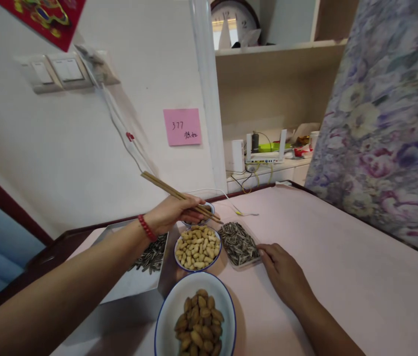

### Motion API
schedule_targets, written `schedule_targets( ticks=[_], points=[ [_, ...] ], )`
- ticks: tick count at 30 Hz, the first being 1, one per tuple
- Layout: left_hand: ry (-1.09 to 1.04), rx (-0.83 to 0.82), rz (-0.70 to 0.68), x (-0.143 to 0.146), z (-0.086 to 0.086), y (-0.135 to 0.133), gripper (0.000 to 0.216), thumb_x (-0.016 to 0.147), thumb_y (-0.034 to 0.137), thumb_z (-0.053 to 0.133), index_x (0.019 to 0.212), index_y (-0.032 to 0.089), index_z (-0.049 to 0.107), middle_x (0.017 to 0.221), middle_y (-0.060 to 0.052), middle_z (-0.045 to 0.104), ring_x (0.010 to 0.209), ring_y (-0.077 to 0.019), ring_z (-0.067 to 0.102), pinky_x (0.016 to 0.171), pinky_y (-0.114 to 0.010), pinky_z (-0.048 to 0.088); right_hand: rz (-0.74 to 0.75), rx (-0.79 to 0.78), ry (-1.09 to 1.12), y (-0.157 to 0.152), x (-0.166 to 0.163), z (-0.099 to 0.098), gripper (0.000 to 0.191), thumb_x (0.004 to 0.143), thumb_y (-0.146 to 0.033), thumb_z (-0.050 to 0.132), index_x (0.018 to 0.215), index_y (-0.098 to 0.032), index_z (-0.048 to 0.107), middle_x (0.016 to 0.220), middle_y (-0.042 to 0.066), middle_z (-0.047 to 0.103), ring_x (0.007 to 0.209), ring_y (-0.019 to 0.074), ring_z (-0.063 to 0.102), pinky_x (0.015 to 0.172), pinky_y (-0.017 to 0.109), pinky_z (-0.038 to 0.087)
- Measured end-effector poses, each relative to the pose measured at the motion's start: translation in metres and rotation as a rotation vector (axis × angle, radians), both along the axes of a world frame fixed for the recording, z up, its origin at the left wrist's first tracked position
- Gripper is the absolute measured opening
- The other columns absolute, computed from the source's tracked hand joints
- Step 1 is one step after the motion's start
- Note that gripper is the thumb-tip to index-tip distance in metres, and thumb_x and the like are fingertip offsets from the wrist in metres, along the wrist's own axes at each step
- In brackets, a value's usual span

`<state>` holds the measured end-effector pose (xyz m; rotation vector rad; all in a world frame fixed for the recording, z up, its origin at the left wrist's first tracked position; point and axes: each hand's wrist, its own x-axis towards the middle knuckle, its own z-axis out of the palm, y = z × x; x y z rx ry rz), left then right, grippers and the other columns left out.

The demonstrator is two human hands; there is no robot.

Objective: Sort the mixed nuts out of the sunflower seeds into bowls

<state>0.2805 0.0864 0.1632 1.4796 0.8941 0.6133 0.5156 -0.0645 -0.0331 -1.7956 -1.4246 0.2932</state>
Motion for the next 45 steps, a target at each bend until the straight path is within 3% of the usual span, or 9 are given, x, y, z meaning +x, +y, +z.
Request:
schedule_targets(
  ticks=[3, 7, 11, 15, 19, 24, 29, 37, 45],
  points=[
    [0.033, 0.002, -0.040, 0.021, -0.012, -0.006, 0.012, 0.089, 0.019, 0.066, 0.088, 0.009, 0.073, 0.079, -0.012, 0.077, 0.063, -0.0155, 0.071, 0.061, -0.024, 0.056, 0.014, 0.006, 0.000, 0.000, 0.000, 0.002, 0.044, 0.096, -0.052, 0.037, 0.115, -0.026, 0.067, 0.114, 0.007, 0.067, 0.109, 0.0225, 0.062, 0.096, 0.039, 0.048],
    [0.006, 0.026, -0.039, 0.013, -0.007, -0.008, 0.014, 0.092, 0.019, 0.064, 0.094, 0.009, 0.072, 0.081, -0.012, 0.077, 0.066, -0.0159, 0.072, 0.064, -0.025, 0.058, 0.013, -0.002, 0.004, -0.001, 0.000, 0.002, 0.045, 0.096, -0.053, 0.036, 0.117, -0.026, 0.066, 0.115, 0.006, 0.067, 0.109, 0.0225, 0.061, 0.097, 0.039, 0.048],
    [-0.076, 0.106, -0.004, -0.031, 0.015, -0.008, 0.017, 0.092, 0.020, 0.065, 0.101, 0.008, 0.071, 0.089, -0.015, 0.078, 0.077, -0.0198, 0.075, 0.072, -0.028, 0.061, 0.009, -0.019, 0.012, -0.001, 0.002, -0.002, 0.046, 0.096, -0.055, 0.036, 0.116, -0.027, 0.065, 0.116, 0.006, 0.066, 0.110, 0.0230, 0.061, 0.098, 0.040, 0.047],
    [-0.070, 0.164, 0.131, -0.091, 0.026, -0.001, 0.017, 0.091, 0.020, 0.065, 0.100, 0.007, 0.071, 0.093, -0.016, 0.078, 0.080, -0.0212, 0.076, 0.073, -0.028, 0.062, 0.005, -0.030, 0.015, 0.000, 0.006, -0.008, 0.047, 0.094, -0.058, 0.038, 0.115, -0.027, 0.066, 0.118, 0.006, 0.066, 0.112, 0.0248, 0.059, 0.099, 0.043, 0.046],
    [0.033, 0.116, 0.226, -0.141, 0.011, 0.009, 0.018, 0.087, 0.022, 0.070, 0.100, 0.008, 0.072, 0.087, -0.015, 0.079, 0.075, -0.0195, 0.075, 0.071, -0.027, 0.062, -0.014, -0.035, 0.009, 0.000, 0.011, -0.016, 0.051, 0.091, -0.062, 0.038, 0.112, -0.027, 0.067, 0.120, 0.006, 0.066, 0.113, 0.0264, 0.060, 0.101, 0.046, 0.046],
    [0.251, 0.071, 0.234, -0.171, -0.020, 0.013, 0.022, 0.080, 0.028, 0.076, 0.093, 0.010, 0.074, 0.085, -0.014, 0.079, 0.072, -0.0191, 0.075, 0.065, -0.025, 0.060, -0.039, -0.064, -0.007, 0.001, 0.018, -0.027, 0.051, 0.088, -0.066, 0.040, 0.112, -0.030, 0.067, 0.122, 0.002, 0.066, 0.115, 0.0253, 0.060, 0.103, 0.045, 0.046],
    [0.393, 0.081, 0.148, -0.181, -0.035, 0.012, 0.030, 0.075, 0.038, 0.079, 0.089, 0.011, 0.076, 0.082, -0.012, 0.079, 0.072, -0.0196, 0.074, 0.066, -0.026, 0.058, -0.056, -0.052, -0.006, 0.002, 0.019, -0.028, 0.051, 0.086, -0.066, 0.042, 0.109, -0.030, 0.069, 0.121, 0.003, 0.067, 0.115, 0.0263, 0.061, 0.102, 0.044, 0.047],
    [0.404, 0.097, 0.134, -0.184, -0.046, 0.021, 0.028, 0.072, 0.040, 0.080, 0.085, 0.015, 0.077, 0.079, -0.008, 0.078, 0.072, -0.0195, 0.073, 0.065, -0.025, 0.056, -0.056, -0.098, -0.001, 0.000, 0.019, -0.026, 0.048, 0.089, -0.064, 0.039, 0.110, -0.031, 0.067, 0.124, 0.003, 0.065, 0.118, 0.0240, 0.059, 0.103, 0.038, 0.044],
    [0.380, 0.094, 0.072, -0.185, -0.060, 0.028, 0.032, 0.071, 0.042, 0.082, 0.089, 0.016, 0.077, 0.080, -0.007, 0.078, 0.076, -0.0213, 0.072, 0.073, -0.032, 0.058, -0.072, -0.069, 0.015, 0.003, 0.023, -0.033, 0.051, 0.083, -0.071, 0.041, 0.107, -0.035, 0.068, 0.120, -0.001, 0.067, 0.116, 0.0251, 0.060, 0.105, 0.044, 0.045]
  ],
)
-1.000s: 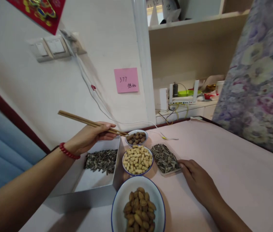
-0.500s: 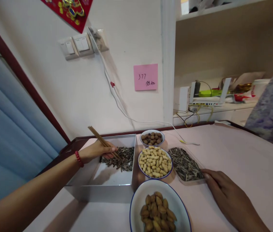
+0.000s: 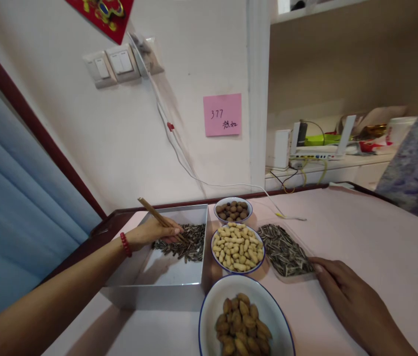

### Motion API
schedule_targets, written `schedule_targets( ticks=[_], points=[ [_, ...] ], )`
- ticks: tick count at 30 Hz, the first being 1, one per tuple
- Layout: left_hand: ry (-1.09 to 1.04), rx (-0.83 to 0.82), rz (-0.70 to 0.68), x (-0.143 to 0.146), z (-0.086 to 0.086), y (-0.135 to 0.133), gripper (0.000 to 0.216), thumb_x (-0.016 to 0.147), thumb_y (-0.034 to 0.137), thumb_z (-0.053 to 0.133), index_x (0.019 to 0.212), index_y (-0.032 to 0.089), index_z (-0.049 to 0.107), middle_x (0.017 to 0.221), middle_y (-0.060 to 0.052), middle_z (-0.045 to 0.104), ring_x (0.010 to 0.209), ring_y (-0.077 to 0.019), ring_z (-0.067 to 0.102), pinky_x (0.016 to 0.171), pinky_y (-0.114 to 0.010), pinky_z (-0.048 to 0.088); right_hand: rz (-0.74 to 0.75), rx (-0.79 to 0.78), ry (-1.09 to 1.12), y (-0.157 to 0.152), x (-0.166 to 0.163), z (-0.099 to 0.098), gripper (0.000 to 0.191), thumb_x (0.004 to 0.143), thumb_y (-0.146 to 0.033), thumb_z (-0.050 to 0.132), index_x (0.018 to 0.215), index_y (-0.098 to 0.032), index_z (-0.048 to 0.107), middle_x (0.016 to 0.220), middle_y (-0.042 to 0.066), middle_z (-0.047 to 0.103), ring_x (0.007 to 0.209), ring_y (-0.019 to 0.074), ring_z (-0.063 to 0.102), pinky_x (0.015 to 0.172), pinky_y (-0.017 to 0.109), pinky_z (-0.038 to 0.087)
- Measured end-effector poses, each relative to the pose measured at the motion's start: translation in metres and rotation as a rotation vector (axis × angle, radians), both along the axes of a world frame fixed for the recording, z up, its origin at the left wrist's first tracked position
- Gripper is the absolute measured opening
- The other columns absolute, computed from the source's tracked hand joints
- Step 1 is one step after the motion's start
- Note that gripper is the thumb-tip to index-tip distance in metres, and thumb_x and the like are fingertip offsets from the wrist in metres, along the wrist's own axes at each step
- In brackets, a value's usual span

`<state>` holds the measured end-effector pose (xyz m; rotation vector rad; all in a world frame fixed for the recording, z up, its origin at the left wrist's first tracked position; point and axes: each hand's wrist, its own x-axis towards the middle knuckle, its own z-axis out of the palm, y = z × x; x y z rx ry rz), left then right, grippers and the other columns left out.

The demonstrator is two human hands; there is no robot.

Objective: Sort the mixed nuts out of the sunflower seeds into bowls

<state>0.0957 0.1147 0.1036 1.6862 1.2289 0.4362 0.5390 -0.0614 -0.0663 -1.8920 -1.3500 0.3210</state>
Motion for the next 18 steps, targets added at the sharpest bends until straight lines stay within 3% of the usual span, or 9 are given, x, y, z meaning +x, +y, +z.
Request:
schedule_targets(
  ticks=[7, 18],
  points=[
    [-0.022, -0.009, -0.011, 0.0000, -0.0059, 0.0006, 0.031, 0.072, 0.039, 0.082, 0.091, 0.015, 0.077, 0.080, -0.007, 0.078, 0.075, -0.0207, 0.071, 0.076, -0.035, 0.058, -0.005, 0.016, -0.027, -0.0010, -0.0018, 0.0029, 0.051, 0.083, -0.070, 0.041, 0.106, -0.033, 0.069, 0.119, 0.001, 0.069, 0.114, 0.0263, 0.062, 0.102, 0.045, 0.048],
    [-0.028, -0.035, -0.080, -0.0060, 0.0013, -0.0002, 0.034, 0.070, 0.042, 0.083, 0.094, 0.018, 0.078, 0.085, -0.006, 0.080, 0.080, -0.0211, 0.073, 0.076, -0.033, 0.059, -0.009, 0.027, -0.015, -0.0015, -0.0021, 0.0030, 0.050, 0.083, -0.070, 0.042, 0.106, -0.034, 0.069, 0.118, 0.000, 0.069, 0.113, 0.0259, 0.063, 0.100, 0.044, 0.049]
  ],
)
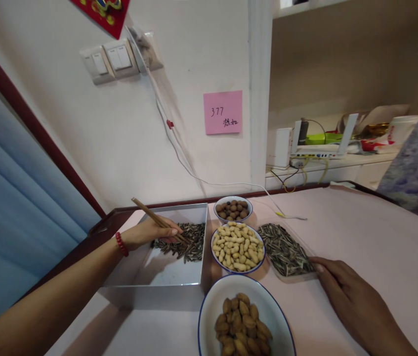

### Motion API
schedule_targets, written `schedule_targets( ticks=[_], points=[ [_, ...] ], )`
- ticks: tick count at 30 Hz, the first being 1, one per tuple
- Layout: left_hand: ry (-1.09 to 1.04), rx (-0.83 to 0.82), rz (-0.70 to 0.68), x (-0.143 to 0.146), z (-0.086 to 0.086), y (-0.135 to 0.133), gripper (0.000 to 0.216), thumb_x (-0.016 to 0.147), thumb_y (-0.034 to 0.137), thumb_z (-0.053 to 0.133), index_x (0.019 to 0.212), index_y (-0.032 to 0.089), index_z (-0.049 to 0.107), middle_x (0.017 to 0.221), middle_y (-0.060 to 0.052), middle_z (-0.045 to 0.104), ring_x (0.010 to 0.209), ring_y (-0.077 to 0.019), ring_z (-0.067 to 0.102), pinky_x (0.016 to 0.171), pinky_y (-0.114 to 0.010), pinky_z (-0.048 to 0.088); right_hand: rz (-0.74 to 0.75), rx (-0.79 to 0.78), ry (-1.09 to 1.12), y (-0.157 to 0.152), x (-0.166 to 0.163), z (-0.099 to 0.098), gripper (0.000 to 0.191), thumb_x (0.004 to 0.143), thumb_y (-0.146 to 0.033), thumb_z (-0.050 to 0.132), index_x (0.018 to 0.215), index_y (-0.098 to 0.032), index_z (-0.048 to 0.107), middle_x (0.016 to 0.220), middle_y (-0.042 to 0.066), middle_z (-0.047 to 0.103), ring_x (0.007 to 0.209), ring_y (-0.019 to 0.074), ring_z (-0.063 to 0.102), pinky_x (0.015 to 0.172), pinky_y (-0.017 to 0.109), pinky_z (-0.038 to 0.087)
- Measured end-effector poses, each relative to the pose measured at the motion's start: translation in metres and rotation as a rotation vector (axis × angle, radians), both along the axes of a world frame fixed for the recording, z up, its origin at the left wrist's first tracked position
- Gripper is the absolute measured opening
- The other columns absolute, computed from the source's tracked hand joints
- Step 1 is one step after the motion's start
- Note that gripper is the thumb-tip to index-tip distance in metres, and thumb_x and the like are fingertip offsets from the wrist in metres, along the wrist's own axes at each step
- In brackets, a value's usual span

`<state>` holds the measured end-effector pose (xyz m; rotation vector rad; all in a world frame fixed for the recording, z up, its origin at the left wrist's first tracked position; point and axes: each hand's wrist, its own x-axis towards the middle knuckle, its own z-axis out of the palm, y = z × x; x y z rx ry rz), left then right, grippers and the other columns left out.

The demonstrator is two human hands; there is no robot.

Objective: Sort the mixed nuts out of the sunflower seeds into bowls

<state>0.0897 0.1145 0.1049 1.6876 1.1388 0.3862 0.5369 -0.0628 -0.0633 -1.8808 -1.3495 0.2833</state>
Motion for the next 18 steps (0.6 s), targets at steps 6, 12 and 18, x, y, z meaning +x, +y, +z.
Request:
schedule_targets(
  ticks=[6, 12, 18],
  points=[
    [0.027, 0.012, -0.055, 0.0000, 0.0040, -0.0003, 0.030, 0.072, 0.040, 0.082, 0.093, 0.019, 0.079, 0.083, -0.005, 0.080, 0.077, -0.0190, 0.073, 0.074, -0.030, 0.058, -0.001, -0.027, 0.006, -0.0001, -0.0015, 0.0041, 0.054, 0.082, -0.072, 0.040, 0.105, -0.033, 0.069, 0.117, 0.000, 0.069, 0.113, 0.0261, 0.063, 0.101, 0.045, 0.049],
    [-0.005, 0.027, -0.015, -0.0037, 0.0057, -0.0011, 0.038, 0.072, 0.045, 0.081, 0.097, 0.016, 0.078, 0.087, -0.008, 0.080, 0.080, -0.0217, 0.073, 0.076, -0.033, 0.058, 0.003, -0.018, 0.000, 0.0001, 0.0008, 0.0004, 0.052, 0.082, -0.072, 0.041, 0.107, -0.034, 0.068, 0.119, 0.000, 0.068, 0.114, 0.0251, 0.061, 0.103, 0.045, 0.047],
    [0.015, -0.032, 0.053, 0.0004, 0.0023, -0.0054, 0.037, 0.071, 0.044, 0.082, 0.093, 0.015, 0.077, 0.083, -0.009, 0.078, 0.076, -0.0210, 0.072, 0.071, -0.033, 0.057, -0.011, -0.020, 0.002, -0.0005, 0.0005, 0.0025, 0.053, 0.081, -0.072, 0.041, 0.105, -0.033, 0.070, 0.118, 0.001, 0.069, 0.113, 0.0268, 0.063, 0.102, 0.046, 0.048]
  ],
)
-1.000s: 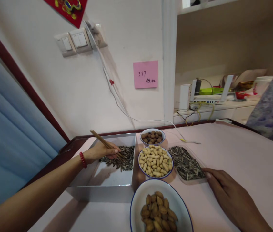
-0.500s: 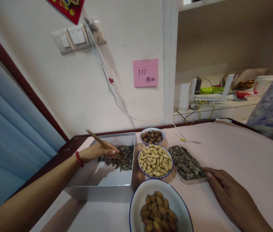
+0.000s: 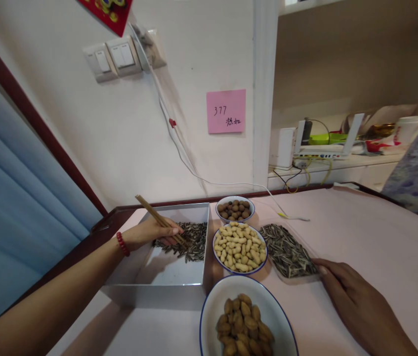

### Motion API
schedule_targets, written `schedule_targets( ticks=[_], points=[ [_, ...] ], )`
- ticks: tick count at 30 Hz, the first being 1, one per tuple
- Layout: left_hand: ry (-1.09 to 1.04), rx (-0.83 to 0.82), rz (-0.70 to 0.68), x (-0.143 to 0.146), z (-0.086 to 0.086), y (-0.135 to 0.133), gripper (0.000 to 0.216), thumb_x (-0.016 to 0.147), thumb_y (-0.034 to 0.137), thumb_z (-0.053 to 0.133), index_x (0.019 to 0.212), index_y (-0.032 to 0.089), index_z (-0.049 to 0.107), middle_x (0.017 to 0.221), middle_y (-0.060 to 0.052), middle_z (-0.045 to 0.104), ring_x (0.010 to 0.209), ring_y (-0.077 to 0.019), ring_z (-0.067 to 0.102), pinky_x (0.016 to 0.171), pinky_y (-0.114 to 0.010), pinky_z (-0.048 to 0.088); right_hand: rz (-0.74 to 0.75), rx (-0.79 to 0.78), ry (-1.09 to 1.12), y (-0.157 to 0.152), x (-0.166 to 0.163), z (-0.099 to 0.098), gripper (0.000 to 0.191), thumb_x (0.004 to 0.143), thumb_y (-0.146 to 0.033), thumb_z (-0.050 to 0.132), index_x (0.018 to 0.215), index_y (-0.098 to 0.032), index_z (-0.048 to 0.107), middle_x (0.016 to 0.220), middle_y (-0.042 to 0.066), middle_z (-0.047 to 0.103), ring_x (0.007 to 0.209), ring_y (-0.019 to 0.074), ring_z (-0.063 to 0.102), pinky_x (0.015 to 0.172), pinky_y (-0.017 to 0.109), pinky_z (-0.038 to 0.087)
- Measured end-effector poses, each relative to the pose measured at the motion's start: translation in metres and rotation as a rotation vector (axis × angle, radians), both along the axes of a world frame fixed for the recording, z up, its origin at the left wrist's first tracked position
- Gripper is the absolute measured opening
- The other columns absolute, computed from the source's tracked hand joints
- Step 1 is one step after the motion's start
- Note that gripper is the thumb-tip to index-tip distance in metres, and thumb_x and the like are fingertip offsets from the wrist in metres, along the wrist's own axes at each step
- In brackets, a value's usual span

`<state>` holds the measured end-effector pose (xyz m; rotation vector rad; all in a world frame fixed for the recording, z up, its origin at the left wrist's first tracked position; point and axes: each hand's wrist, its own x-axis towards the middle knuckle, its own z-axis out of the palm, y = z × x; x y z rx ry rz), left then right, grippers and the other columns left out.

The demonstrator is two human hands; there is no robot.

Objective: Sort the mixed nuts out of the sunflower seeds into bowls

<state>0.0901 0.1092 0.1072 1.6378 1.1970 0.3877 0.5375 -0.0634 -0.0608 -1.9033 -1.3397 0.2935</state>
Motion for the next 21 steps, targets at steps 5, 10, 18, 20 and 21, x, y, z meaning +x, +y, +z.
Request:
schedule_targets(
  ticks=[5, 10, 18, 20, 21],
  points=[
    [-0.017, -0.054, 0.046, 0.0030, -0.0001, -0.0026, 0.035, 0.071, 0.040, 0.083, 0.093, 0.014, 0.076, 0.081, -0.008, 0.078, 0.072, -0.0184, 0.071, 0.070, -0.031, 0.057, -0.003, 0.018, -0.024, 0.0006, -0.0011, -0.0003, 0.054, 0.082, -0.070, 0.042, 0.104, -0.031, 0.071, 0.116, 0.003, 0.070, 0.110, 0.0273, 0.064, 0.098, 0.045, 0.051],
    [-0.050, -0.074, 0.066, 0.0008, 0.0012, -0.0033, 0.039, 0.072, 0.040, 0.082, 0.098, 0.012, 0.075, 0.083, -0.011, 0.078, 0.071, -0.0180, 0.072, 0.067, -0.029, 0.056, 0.010, 0.032, -0.028, 0.0009, -0.0010, -0.0002, 0.052, 0.082, -0.069, 0.043, 0.103, -0.030, 0.071, 0.116, 0.003, 0.071, 0.110, 0.0278, 0.065, 0.098, 0.045, 0.051],
    [-0.051, -0.075, 0.046, 0.0008, 0.0014, -0.0051, 0.037, 0.073, 0.040, 0.082, 0.098, 0.014, 0.077, 0.084, -0.010, 0.078, 0.073, -0.0190, 0.072, 0.069, -0.031, 0.057, 0.004, 0.001, 0.016, 0.0008, -0.0025, 0.0030, 0.055, 0.081, -0.072, 0.042, 0.104, -0.031, 0.070, 0.117, 0.002, 0.070, 0.112, 0.0280, 0.064, 0.102, 0.047, 0.048],
    [-0.053, -0.065, 0.029, 0.0005, 0.0013, -0.0054, 0.037, 0.073, 0.040, 0.082, 0.097, 0.014, 0.077, 0.084, -0.010, 0.078, 0.074, -0.0191, 0.072, 0.070, -0.031, 0.057, 0.003, -0.015, 0.015, 0.0007, -0.0027, 0.0024, 0.055, 0.081, -0.072, 0.041, 0.104, -0.031, 0.069, 0.117, 0.002, 0.070, 0.112, 0.0278, 0.063, 0.102, 0.047, 0.048],
    [-0.053, -0.059, 0.015, 0.0002, 0.0012, -0.0054, 0.036, 0.073, 0.040, 0.082, 0.097, 0.014, 0.077, 0.084, -0.010, 0.078, 0.074, -0.0191, 0.071, 0.070, -0.031, 0.057, 0.004, -0.020, 0.015, 0.0007, -0.0025, 0.0020, 0.055, 0.081, -0.073, 0.040, 0.104, -0.031, 0.069, 0.117, 0.002, 0.070, 0.112, 0.0277, 0.063, 0.103, 0.047, 0.047]
  ],
)
